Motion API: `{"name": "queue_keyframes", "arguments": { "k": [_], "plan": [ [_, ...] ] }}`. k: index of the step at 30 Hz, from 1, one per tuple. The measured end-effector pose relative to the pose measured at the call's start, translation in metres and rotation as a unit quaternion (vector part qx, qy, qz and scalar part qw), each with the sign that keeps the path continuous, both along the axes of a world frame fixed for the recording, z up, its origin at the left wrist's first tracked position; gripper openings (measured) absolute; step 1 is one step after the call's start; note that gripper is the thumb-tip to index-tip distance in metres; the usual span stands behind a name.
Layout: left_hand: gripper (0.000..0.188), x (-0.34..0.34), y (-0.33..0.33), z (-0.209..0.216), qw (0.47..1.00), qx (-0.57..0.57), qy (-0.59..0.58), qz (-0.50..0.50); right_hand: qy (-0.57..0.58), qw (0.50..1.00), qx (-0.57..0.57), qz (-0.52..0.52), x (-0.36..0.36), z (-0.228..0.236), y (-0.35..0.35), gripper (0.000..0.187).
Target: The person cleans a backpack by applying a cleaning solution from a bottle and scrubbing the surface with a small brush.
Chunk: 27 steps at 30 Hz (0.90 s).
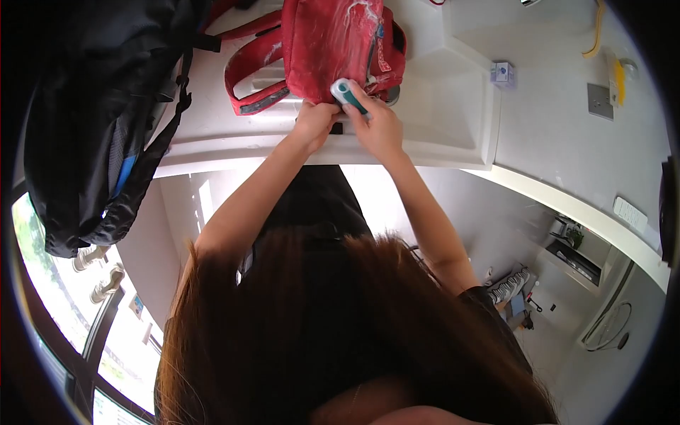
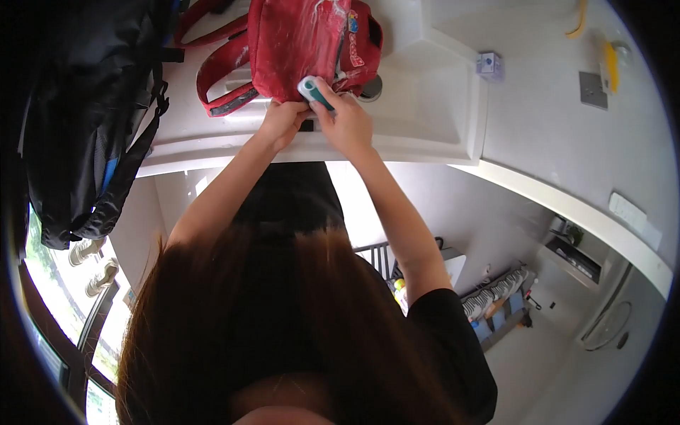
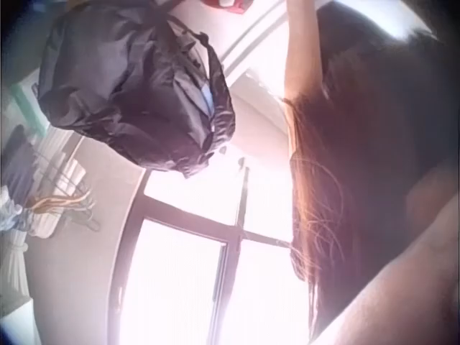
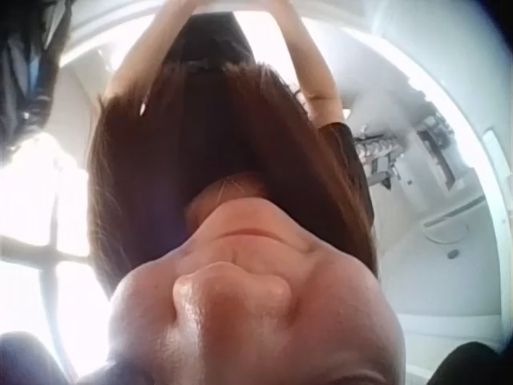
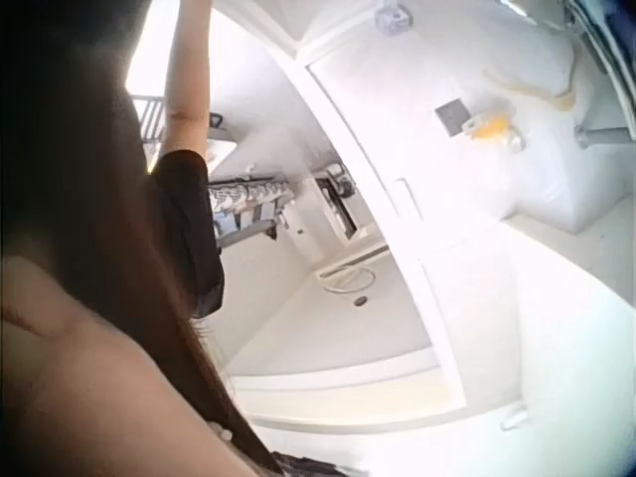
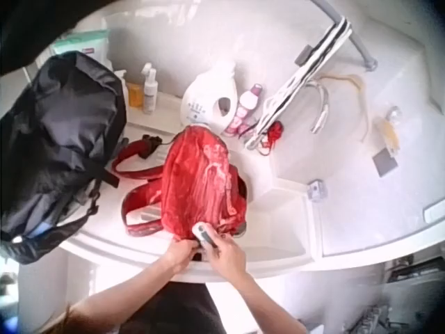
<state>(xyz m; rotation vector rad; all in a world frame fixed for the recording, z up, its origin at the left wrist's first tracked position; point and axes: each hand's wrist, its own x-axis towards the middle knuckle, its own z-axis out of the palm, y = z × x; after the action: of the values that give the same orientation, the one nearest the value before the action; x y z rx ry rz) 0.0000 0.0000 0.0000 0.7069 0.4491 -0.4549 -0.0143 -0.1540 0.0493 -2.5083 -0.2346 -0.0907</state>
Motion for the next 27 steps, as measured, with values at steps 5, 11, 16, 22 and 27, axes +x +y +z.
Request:
{"name": "queue_keyframes", "arguments": {
  "k": [5, 11, 16, 22, 27],
  "plan": [
    [0.048, -0.002, -0.008, 0.018, 0.995, 0.043, 0.088, 0.028, 0.026, 0.993, -0.112, -0.022, 0.058, 0.004, -0.001, 0.045],
    [0.044, 0.001, -0.005, 0.014, 0.992, 0.081, 0.09, 0.023, -0.198, 0.964, -0.173, 0.042, 0.186, -0.013, -0.008, 0.042],
    [0.036, -0.007, 0.009, 0.027, 0.991, 0.088, 0.081, 0.058, -0.284, 0.932, -0.209, 0.076, 0.25, -0.018, -0.004, 0.043],
    [0.037, -0.052, 0.029, 0.042, 0.972, 0.22, 0.074, -0.023, -0.208, 0.971, -0.096, 0.073, 0.295, 0.024, 0.017, 0.034],
    [0.038, -0.068, 0.036, 0.063, 0.985, 0.158, 0.027, 0.064, -0.242, 0.964, 0.107, 0.013, 0.245, 0.04, -0.01, 0.049]
  ]
}}
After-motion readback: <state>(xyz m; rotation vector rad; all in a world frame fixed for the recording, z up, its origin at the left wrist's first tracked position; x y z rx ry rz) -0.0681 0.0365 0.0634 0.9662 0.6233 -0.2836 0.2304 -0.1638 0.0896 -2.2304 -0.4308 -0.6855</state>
